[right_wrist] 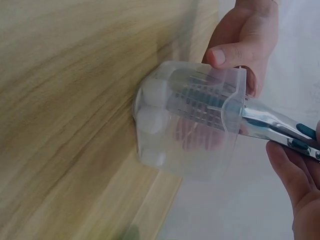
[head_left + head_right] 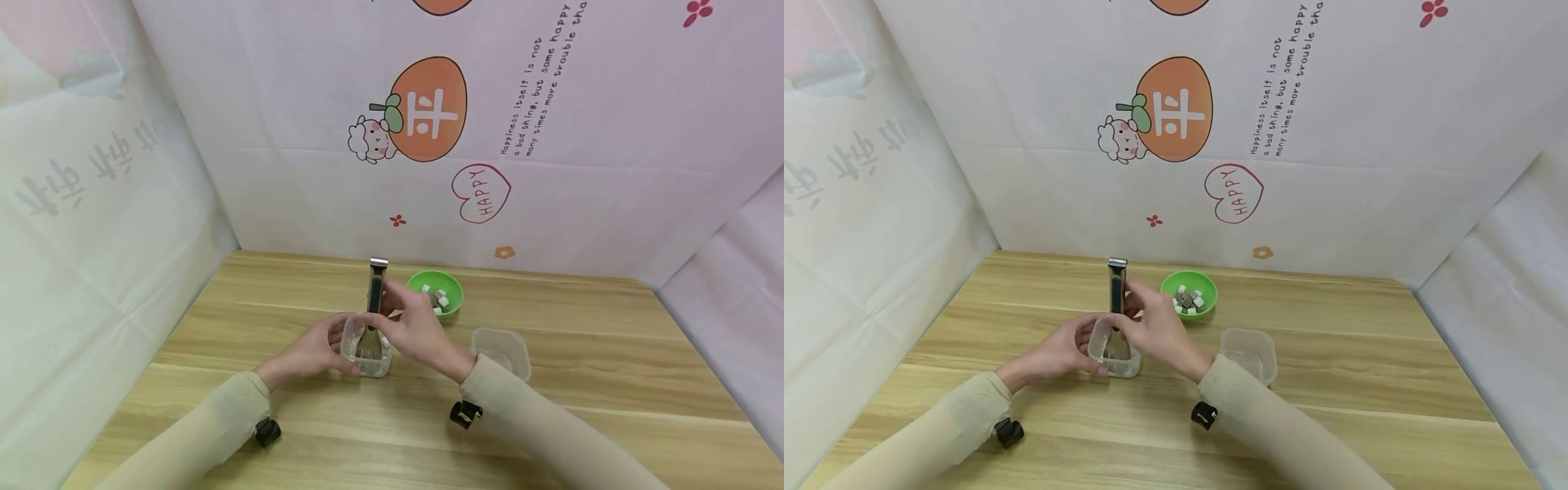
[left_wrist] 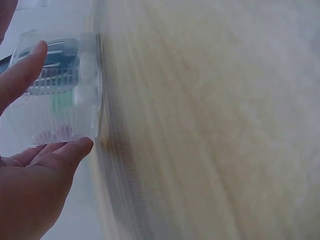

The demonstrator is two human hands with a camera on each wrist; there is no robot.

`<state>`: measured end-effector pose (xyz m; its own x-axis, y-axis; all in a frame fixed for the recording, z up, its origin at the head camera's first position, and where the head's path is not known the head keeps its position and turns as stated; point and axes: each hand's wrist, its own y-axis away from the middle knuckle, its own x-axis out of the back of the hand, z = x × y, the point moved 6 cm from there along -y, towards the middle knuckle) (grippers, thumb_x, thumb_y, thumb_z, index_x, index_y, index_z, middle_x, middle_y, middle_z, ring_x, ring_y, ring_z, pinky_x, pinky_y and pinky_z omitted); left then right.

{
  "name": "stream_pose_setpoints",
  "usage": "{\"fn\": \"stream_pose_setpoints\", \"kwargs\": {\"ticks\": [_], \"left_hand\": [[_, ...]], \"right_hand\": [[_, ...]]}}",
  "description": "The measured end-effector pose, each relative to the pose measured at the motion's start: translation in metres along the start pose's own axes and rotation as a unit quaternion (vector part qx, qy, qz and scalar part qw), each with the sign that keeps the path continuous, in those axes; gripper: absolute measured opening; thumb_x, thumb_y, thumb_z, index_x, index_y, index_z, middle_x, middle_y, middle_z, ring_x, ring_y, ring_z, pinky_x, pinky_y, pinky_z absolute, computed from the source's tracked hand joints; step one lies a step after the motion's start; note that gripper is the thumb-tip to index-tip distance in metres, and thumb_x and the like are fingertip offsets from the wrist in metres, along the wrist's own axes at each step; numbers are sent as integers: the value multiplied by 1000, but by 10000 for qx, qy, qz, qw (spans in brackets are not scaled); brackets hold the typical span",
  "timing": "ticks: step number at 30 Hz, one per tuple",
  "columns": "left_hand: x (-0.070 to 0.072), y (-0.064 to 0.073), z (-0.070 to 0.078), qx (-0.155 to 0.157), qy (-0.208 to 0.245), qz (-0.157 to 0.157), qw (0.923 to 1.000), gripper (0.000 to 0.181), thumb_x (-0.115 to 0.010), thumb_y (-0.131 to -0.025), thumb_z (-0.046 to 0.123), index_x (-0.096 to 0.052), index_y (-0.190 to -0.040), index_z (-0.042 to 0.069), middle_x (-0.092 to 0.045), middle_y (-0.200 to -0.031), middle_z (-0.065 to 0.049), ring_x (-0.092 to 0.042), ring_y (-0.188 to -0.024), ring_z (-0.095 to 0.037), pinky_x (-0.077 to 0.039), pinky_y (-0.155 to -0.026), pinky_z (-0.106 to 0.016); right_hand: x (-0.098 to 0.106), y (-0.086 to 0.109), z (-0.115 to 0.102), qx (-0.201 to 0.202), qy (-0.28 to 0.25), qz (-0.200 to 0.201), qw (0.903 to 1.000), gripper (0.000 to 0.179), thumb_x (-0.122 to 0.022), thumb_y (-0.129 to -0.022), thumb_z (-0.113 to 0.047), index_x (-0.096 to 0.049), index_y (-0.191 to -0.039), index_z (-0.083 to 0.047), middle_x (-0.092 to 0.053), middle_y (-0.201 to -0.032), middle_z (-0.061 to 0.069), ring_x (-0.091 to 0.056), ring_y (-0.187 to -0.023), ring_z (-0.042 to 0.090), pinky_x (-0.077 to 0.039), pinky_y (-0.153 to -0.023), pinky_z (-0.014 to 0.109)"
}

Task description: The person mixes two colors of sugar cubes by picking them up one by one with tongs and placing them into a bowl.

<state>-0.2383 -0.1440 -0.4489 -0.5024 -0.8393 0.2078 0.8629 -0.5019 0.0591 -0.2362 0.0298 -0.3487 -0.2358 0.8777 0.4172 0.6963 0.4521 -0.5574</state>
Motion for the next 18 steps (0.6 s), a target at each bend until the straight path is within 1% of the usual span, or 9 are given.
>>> {"fn": "stream_pose_setpoints", "kwargs": {"ticks": [4, 8, 13, 16, 18], "left_hand": [[0, 0, 0, 52, 18, 8, 10000, 100, -92, -77, 0, -35, -160, -1, -50, -156, -19, -48, -143, -37, -42, -118, -46], [-1, 0, 0, 93, 8, -12, 10000, 101, -92, -79, 2, -33, -161, 0, -48, -158, -19, -45, -146, -37, -40, -120, -47], [0, 1, -1, 35, -60, -39, 10000, 98, -92, -79, 3, -36, -160, 1, -49, -156, -19, -46, -145, -38, -42, -119, -48], [0, 1, -1, 19, -71, -47, 10000, 97, -91, -79, 2, -37, -159, 0, -49, -156, -19, -46, -145, -38, -41, -119, -48], [0, 1, -1, 22, -100, -34, 9999, 97, -91, -79, 3, -36, -159, 1, -48, -157, -19, -45, -146, -39, -40, -119, -49]], "right_hand": [[-2, -3, 3, -77, 4, -23, 10000, 29, -82, -90, 1, -66, -113, -9, -75, -85, 0, -71, -71, 11, -60, -56, 34], [-2, -5, 6, -122, 20, 82, 9999, 24, -81, -92, -1, -65, -109, -8, -76, -84, 0, -72, -71, 13, -61, -57, 35], [4, -6, 10, -255, 78, 307, 9992, 21, -82, -92, -5, -66, -106, -7, -77, -85, 1, -73, -74, 15, -64, -64, 37], [8, -5, 11, -373, 113, 328, 9987, 21, -82, -92, -6, -66, -105, -9, -76, -85, -2, -71, -73, 13, -62, -62, 35], [10, -5, 11, -407, 135, 260, 9987, 21, -83, -92, -7, -66, -105, -11, -75, -85, -4, -71, -72, 12, -61, -61, 35]]}}
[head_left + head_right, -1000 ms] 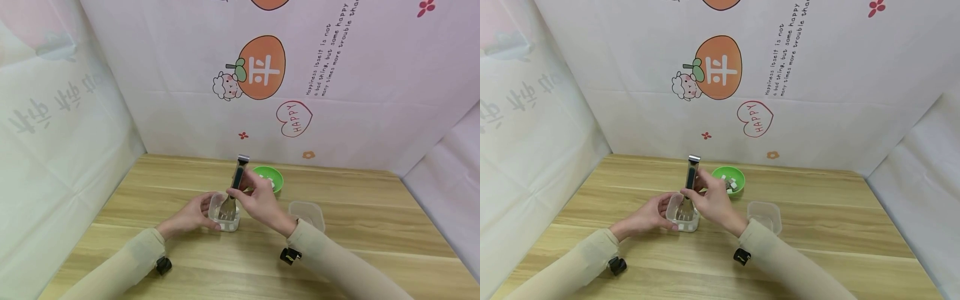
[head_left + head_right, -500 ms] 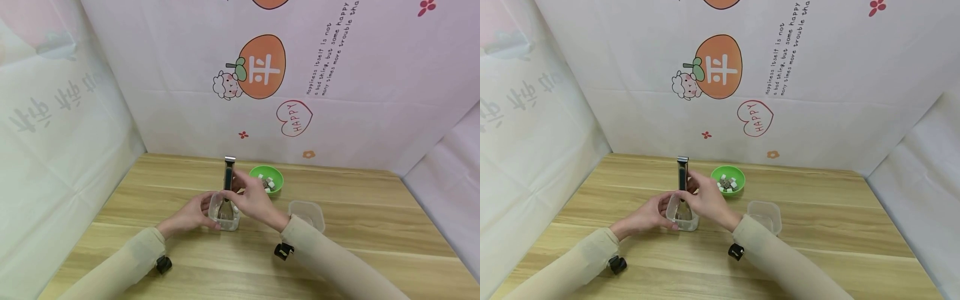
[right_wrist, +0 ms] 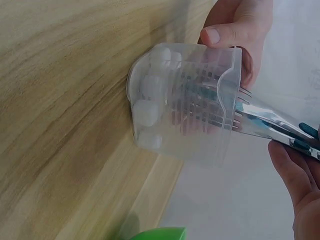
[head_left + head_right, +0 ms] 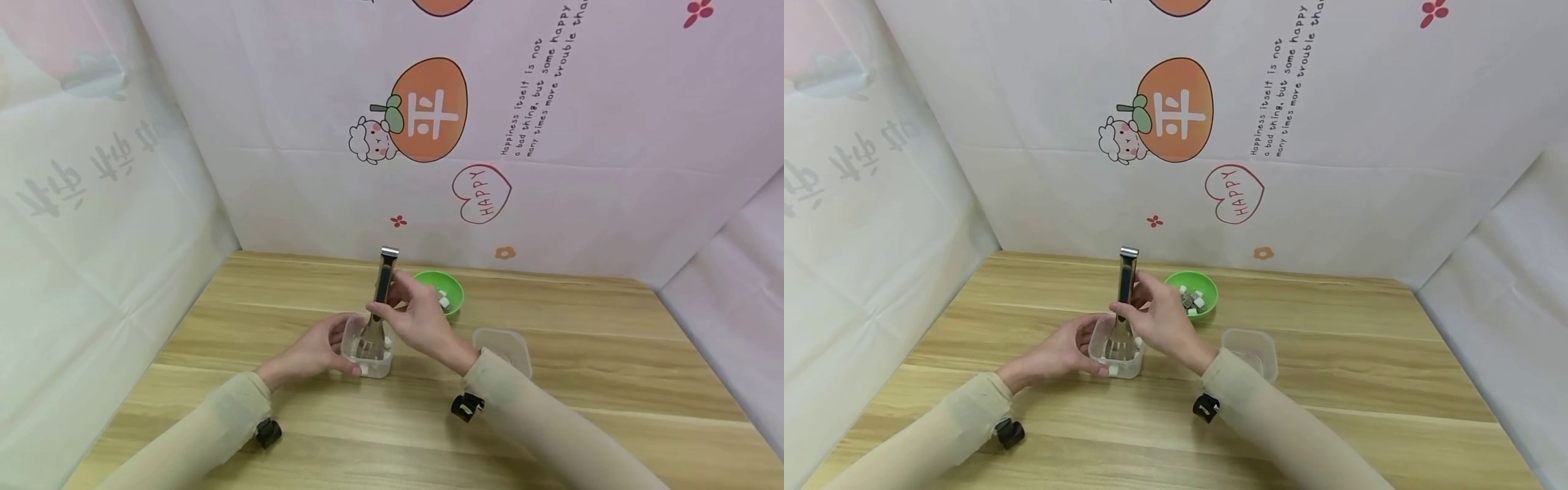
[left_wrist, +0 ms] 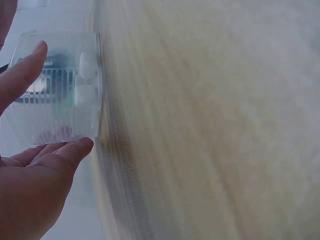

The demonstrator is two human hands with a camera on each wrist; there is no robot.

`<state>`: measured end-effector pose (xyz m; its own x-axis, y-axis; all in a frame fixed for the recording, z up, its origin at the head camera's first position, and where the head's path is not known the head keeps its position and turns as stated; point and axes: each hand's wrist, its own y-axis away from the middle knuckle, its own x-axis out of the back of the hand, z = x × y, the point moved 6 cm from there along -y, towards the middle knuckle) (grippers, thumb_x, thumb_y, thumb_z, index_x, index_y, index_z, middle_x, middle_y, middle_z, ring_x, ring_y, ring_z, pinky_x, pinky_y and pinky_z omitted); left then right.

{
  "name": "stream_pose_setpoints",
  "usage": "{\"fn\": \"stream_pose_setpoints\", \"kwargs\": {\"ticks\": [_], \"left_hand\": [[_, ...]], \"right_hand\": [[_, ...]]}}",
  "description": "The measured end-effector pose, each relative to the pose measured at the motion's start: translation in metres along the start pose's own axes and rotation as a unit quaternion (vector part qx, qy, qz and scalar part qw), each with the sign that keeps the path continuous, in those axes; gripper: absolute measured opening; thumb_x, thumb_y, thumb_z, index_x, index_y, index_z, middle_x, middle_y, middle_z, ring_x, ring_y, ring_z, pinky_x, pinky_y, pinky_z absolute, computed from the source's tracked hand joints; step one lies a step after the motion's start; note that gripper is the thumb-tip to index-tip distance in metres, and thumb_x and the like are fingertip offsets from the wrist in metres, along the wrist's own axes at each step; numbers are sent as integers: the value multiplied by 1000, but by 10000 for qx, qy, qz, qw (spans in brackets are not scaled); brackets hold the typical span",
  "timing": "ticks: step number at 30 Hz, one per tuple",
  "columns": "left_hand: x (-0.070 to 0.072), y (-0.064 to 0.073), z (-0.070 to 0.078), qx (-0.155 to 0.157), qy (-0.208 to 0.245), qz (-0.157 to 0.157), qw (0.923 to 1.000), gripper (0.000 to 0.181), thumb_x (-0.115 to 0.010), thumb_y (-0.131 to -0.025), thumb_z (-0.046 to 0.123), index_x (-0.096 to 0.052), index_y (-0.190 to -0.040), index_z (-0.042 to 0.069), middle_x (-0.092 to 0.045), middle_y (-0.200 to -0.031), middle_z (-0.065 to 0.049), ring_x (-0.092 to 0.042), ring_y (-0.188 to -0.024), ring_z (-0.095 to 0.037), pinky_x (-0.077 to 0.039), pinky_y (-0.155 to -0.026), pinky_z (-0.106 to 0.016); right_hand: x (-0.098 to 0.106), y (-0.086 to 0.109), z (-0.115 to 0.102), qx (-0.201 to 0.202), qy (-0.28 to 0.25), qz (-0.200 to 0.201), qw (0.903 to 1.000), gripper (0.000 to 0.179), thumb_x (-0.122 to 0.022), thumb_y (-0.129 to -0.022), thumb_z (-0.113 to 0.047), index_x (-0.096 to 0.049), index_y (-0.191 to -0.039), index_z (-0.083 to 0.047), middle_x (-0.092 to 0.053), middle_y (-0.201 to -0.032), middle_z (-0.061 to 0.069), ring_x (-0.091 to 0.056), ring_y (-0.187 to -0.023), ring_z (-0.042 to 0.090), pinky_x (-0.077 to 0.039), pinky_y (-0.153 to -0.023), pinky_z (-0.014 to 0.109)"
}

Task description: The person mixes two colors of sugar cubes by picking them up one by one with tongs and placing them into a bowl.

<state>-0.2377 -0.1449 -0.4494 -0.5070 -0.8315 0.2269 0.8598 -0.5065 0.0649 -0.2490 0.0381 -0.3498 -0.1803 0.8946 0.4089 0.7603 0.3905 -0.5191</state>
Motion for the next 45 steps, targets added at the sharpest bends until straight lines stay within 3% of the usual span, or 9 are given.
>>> {"fn": "stream_pose_setpoints", "kwargs": {"ticks": [7, 19, 26, 31, 37, 45], "left_hand": [[0, 0, 1, 3, 9, 33, 10000, 98, -91, -79, 2, -36, -160, 0, -46, -158, -20, -42, -147, -40, -38, -120, -52], [-1, 0, 3, -28, -101, 59, 9999, 97, -91, -79, 1, -37, -158, -2, -47, -158, -21, -45, -145, -40, -41, -119, -49], [-1, 0, 2, -16, -148, 91, 9998, 98, -91, -79, 2, -35, -159, -3, -48, -156, -22, -46, -144, -41, -40, -119, -50], [-1, 0, 2, 17, -156, 115, 9998, 99, -91, -78, 2, -34, -159, -4, -46, -157, -24, -45, -145, -42, -40, -119, -50], [0, -1, 3, -28, -118, 92, 9999, 100, -91, -78, 0, -33, -159, -5, -45, -158, -24, -44, -146, -41, -41, -119, -48], [0, -2, 3, -86, -47, 60, 9999, 103, -93, -77, 0, -31, -159, -7, -44, -159, -25, -44, -146, -41, -43, -118, -46]], "right_hand": [[-2, 3, 2, 81, 26, -158, 9998, 21, -82, -93, -7, -65, -104, -9, -75, -85, -4, -71, -71, 13, -60, -59, 36], [0, 1, 6, 90, -15, 462, 9989, 19, -82, -92, -4, -66, -102, -7, -75, -81, 1, -71, -68, 18, -61, -59, 30], [0, 2, 10, -103, -2, 209, 9997, 21, -83, -92, -7, -65, -103, -10, -74, -83, -1, -70, -69, 14, -59, -58, 35], [-3, 1, 10, 29, -54, 164, 9998, 22, -83, -91, -4, -65, -101, -10, -74, -81, -3, -69, -68, 13, -61, -57, 39], [-6, 2, 10, 169, -114, 464, 9987, 20, -82, -92, -3, -65, -101, -8, -74, -81, -2, -70, -68, 16, -63, -57, 36], [-1, 3, 16, -58, -159, 818, 9965, 19, -82, -92, -5, -66, -101, -6, -73, -82, 3, -71, -72, 18, -65, -62, 33]]}}
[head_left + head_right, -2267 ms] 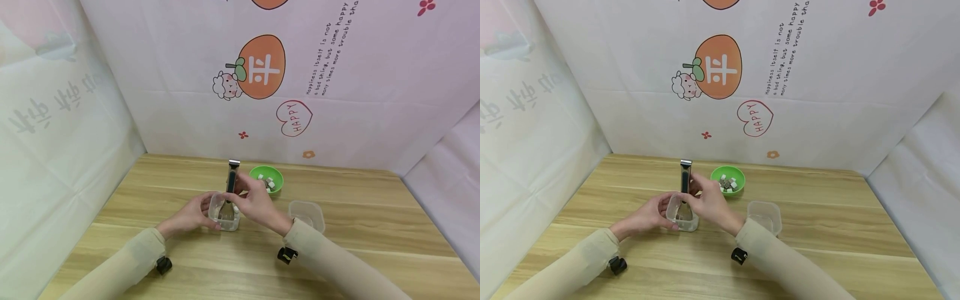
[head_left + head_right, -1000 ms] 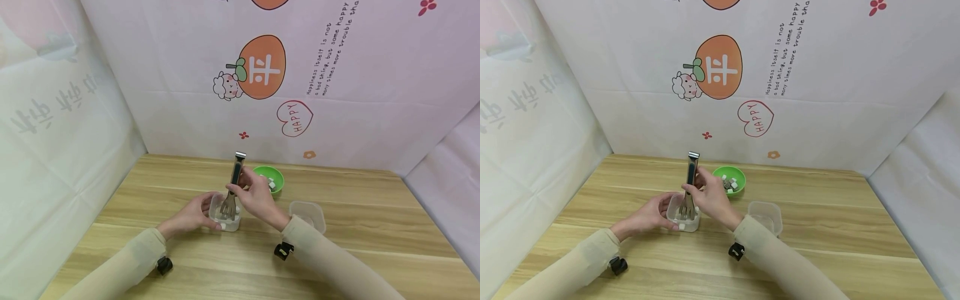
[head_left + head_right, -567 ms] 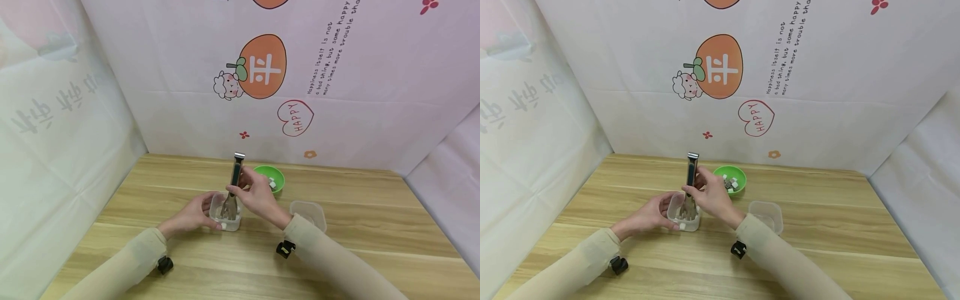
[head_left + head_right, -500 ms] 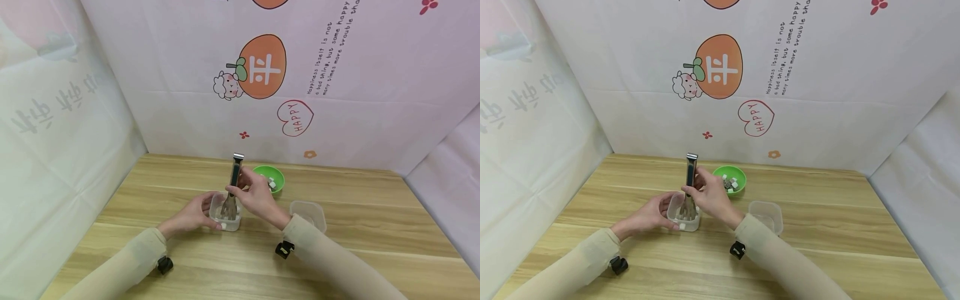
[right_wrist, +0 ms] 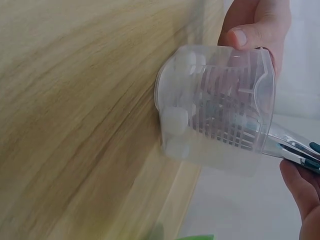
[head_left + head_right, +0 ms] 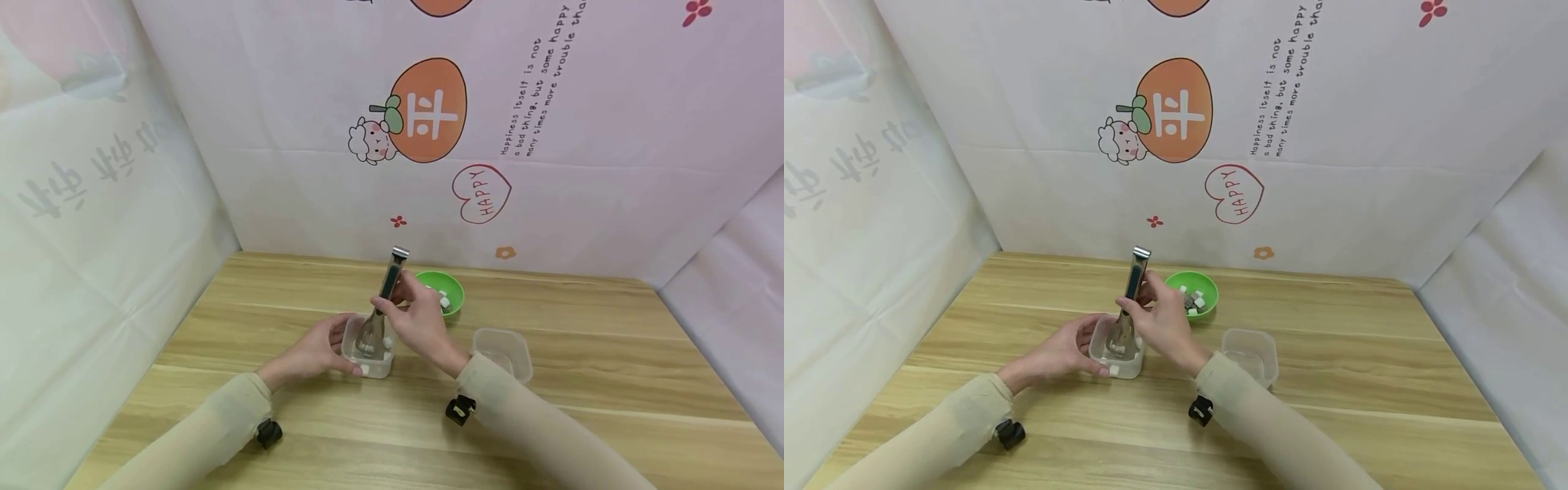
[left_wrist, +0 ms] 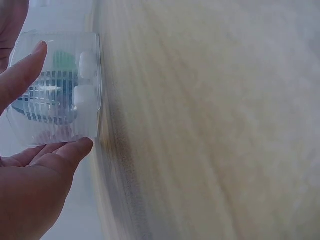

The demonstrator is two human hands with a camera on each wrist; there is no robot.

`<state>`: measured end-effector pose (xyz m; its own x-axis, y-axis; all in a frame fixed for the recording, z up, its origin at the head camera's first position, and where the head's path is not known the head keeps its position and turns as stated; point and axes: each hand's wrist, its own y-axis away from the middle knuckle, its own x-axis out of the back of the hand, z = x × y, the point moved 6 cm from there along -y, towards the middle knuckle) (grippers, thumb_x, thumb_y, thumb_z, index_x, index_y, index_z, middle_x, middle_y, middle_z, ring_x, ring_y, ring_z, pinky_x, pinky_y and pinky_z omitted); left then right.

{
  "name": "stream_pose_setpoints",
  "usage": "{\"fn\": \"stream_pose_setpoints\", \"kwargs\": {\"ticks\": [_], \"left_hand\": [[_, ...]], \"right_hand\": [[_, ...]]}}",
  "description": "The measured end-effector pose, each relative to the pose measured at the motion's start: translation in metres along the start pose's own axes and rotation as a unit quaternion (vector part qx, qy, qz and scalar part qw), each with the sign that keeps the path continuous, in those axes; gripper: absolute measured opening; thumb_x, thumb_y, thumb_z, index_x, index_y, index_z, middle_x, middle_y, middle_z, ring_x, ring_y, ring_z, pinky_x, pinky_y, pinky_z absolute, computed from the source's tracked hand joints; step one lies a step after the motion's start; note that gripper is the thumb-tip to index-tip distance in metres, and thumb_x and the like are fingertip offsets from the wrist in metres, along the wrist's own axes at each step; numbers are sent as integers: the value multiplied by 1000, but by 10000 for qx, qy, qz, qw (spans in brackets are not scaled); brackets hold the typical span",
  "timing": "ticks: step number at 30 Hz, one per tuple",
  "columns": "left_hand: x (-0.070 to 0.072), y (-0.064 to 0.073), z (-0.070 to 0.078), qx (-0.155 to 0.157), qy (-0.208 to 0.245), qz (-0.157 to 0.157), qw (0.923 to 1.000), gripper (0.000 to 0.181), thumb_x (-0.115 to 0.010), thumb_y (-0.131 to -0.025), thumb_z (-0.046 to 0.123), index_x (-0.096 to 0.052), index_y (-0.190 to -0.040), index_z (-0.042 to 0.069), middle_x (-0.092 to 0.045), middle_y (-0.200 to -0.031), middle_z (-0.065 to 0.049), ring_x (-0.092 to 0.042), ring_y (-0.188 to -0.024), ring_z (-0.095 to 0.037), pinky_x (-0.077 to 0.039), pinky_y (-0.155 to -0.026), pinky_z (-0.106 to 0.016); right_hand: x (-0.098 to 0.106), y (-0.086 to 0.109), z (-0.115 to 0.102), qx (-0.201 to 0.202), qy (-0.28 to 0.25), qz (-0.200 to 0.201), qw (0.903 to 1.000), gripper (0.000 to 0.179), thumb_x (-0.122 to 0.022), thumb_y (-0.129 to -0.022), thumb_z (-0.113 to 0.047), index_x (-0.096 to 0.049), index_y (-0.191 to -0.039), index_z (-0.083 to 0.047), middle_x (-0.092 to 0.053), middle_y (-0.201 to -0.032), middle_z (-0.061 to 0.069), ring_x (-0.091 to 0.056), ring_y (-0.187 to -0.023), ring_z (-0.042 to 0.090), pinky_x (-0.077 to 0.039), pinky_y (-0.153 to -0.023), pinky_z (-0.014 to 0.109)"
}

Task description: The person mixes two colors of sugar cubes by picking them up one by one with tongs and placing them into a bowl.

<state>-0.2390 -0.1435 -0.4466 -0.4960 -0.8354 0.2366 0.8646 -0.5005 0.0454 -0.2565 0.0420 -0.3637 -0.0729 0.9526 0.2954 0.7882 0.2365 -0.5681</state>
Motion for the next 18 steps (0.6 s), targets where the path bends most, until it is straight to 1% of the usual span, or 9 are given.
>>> {"fn": "stream_pose_setpoints", "kwargs": {"ticks": [4, 9, 14, 18], "left_hand": [[0, 0, -1, -2, -58, 28, 10000, 103, -93, -77, 1, -31, -159, -8, -43, -159, -27, -43, -146, -42, -43, -118, -46], [0, 0, -2, 37, -101, 50, 9999, 101, -93, -78, 1, -33, -159, -7, -44, -158, -26, -44, -145, -42, -42, -118, -47], [0, 1, -2, -5, -94, 43, 9999, 101, -92, -78, 0, -32, -158, -9, -44, -158, -28, -44, -145, -44, -42, -118, -48], [0, 1, -2, 18, -111, 64, 9999, 100, -92, -78, 0, -33, -158, -7, -45, -158, -26, -45, -145, -42, -42, -118, -47]], "right_hand": [[2, 2, 1, -44, 59, -46, 10000, 20, -83, -92, -5, -66, -102, -6, -73, -82, 3, -70, -71, 18, -65, -62, 35], [-1, 3, 3, -51, 200, -155, 9997, 21, -83, -91, -4, -66, -102, -7, -73, -81, 1, -69, -69, 15, -63, -61, 33], [-3, 3, 3, 76, 221, -153, 9996, 22, -84, -90, -2, -65, -100, -7, -73, -79, 0, -68, -67, 14, -62, -60, 32], [-3, 3, 2, 170, 186, -90, 9996, 21, -83, -90, -1, -65, -99, -6, -73, -78, 0, -68, -66, 15, -63, -59, 33]]}}
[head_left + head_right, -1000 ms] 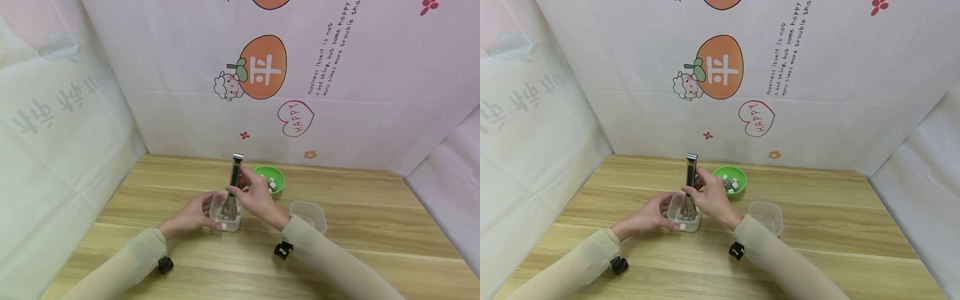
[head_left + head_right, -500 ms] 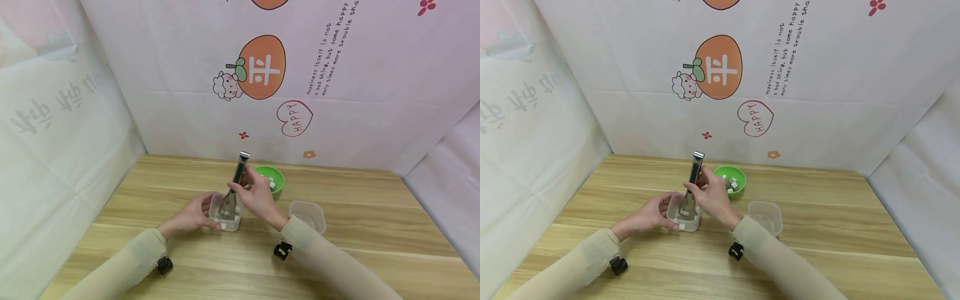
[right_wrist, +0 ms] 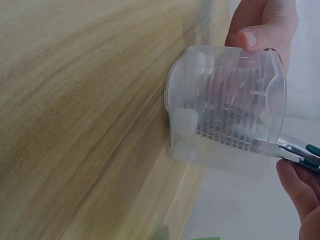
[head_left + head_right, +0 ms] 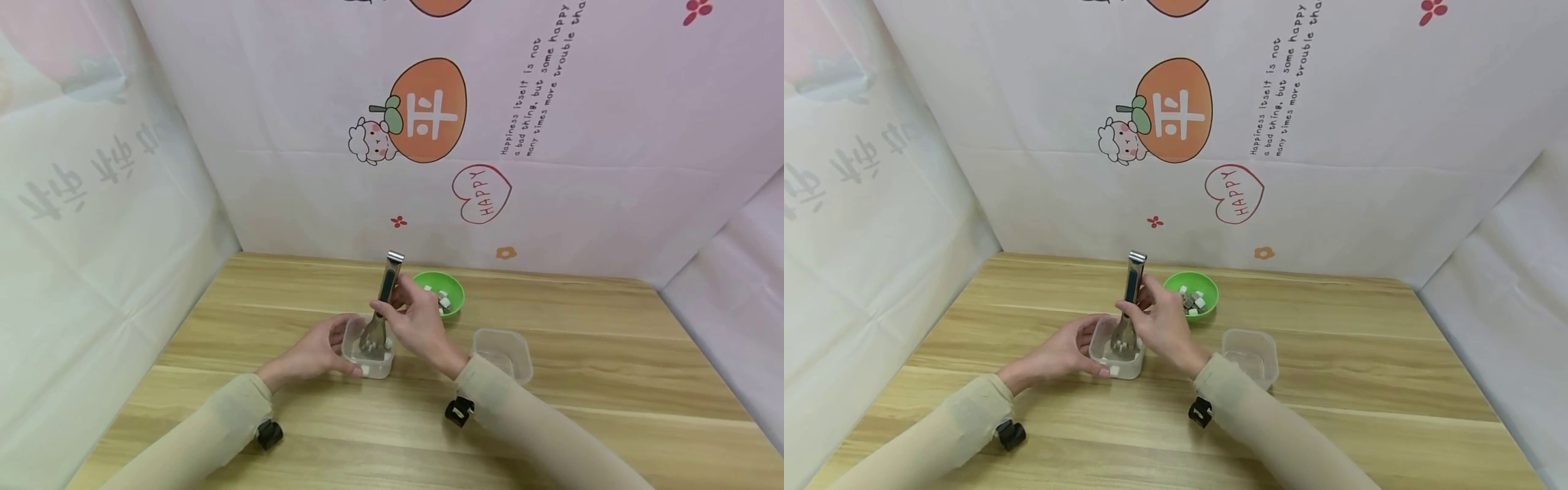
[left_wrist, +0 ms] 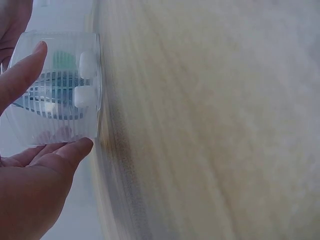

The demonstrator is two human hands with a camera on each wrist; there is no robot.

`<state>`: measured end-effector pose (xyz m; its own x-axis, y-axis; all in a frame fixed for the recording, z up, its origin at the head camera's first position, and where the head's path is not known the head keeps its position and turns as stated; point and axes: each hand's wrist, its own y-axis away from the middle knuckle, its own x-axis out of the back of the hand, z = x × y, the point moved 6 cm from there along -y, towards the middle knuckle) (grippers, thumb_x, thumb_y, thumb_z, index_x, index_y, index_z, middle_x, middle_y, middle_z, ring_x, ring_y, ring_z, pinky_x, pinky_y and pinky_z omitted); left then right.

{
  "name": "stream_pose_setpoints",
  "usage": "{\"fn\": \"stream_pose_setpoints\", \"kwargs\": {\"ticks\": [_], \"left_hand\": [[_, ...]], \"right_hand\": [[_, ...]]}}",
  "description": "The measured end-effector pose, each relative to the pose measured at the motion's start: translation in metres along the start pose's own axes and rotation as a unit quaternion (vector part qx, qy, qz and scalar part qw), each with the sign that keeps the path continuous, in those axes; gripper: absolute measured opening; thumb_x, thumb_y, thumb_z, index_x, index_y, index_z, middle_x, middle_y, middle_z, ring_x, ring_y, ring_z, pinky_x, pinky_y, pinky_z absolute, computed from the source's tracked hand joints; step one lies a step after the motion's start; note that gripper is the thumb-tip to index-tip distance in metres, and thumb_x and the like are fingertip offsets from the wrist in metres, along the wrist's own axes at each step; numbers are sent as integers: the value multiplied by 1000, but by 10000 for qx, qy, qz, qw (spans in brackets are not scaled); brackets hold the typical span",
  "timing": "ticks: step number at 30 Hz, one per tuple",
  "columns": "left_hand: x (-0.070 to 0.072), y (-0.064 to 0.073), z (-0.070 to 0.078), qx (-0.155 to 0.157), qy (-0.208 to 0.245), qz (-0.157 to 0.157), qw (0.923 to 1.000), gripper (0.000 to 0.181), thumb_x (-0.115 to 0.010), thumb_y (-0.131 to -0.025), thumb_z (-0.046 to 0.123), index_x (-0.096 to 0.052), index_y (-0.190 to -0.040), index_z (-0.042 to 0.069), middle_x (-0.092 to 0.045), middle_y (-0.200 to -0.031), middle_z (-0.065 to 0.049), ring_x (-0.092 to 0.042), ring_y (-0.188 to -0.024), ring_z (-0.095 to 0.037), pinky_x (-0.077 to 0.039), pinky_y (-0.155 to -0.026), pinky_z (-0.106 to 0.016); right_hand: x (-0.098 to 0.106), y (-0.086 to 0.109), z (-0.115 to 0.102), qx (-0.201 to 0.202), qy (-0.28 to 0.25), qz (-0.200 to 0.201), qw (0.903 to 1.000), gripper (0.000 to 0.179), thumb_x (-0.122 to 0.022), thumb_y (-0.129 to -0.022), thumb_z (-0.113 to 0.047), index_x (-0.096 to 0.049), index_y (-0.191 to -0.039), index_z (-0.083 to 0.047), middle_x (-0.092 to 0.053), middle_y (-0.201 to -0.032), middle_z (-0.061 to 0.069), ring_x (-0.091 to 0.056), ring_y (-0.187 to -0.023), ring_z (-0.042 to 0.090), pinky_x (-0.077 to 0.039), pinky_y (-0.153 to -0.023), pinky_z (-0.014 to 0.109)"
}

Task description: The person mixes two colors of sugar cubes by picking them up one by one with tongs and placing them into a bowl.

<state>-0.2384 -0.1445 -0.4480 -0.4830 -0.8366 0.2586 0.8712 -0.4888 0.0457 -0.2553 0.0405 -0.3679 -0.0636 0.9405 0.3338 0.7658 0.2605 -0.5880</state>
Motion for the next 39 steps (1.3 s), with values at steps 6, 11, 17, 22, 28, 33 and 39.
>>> {"fn": "stream_pose_setpoints", "kwargs": {"ticks": [6, 11, 17, 22, 28, 33, 39], "left_hand": [[0, -1, 0, -8, -66, -2, 10000, 102, -93, -78, 2, -32, -159, -8, -44, -158, -27, -44, -145, -43, -42, -118, -48], [0, -1, 0, 46, -14, -15, 10000, 104, -93, -77, 2, -31, -160, -6, -42, -160, -25, -42, -147, -41, -42, -118, -46], [0, 0, 1, 3, 99, -57, 9999, 104, -93, -77, 0, -30, -160, -6, -43, -160, -25, -43, -146, -41, -41, -119, -46], [-1, 0, 1, -33, 196, -77, 9998, 103, -92, -77, -1, -31, -160, -6, -46, -157, -25, -44, -145, -42, -41, -119, -47], [0, 1, 0, 4, 163, -19, 9999, 107, -92, -75, -3, -28, -160, -9, -42, -159, -28, -41, -146, -45, -40, -119, -48], [0, 0, 0, -19, 147, 23, 9999, 106, -91, -75, -4, -28, -159, -11, -42, -159, -29, -40, -147, -46, -40, -119, -48], [0, 1, 0, 59, 104, 78, 9999, 106, -92, -75, -2, -29, -159, -9, -42, -159, -28, -40, -147, -45, -41, -118, -47]], "right_hand": [[2, 0, -1, 64, -120, 91, 9999, 18, -82, -91, -2, -66, -99, -6, -73, -79, 1, -69, -66, 19, -62, -58, 32], [6, -2, -7, 104, -239, 277, 9993, 18, -82, -92, -3, -66, -101, -4, -73, -81, 4, -69, -67, 23, -60, -57, 31], [18, -9, -22, 200, -166, 434, 9987, 21, -83, -91, -2, -67, -104, -3, -74, -82, 3, -69, -68, 19, -59, -60, 26], [34, -17, -32, 426, -323, 579, 9969, 20, -82, -91, -1, -65, -101, -2, -73, -81, 3, -69, -67, 19, -59, -60, 25], [60, -27, -38, 798, -412, 846, 9924, 19, -81, -90, 4, -65, -99, 2, -74, -82, 9, -69, -65, 23, -60, -61, 25], [84, -35, -35, 753, -39, 1162, 9904, 21, -81, -88, 8, -65, -101, 6, -74, -82, 13, -68, -65, 24, -58, -61, 20], [108, -43, -25, 635, 416, 1397, 9873, 23, -79, -88, 13, -62, -104, 14, -71, -80, 23, -67, -62, 40, -57, -57, 17]]}}
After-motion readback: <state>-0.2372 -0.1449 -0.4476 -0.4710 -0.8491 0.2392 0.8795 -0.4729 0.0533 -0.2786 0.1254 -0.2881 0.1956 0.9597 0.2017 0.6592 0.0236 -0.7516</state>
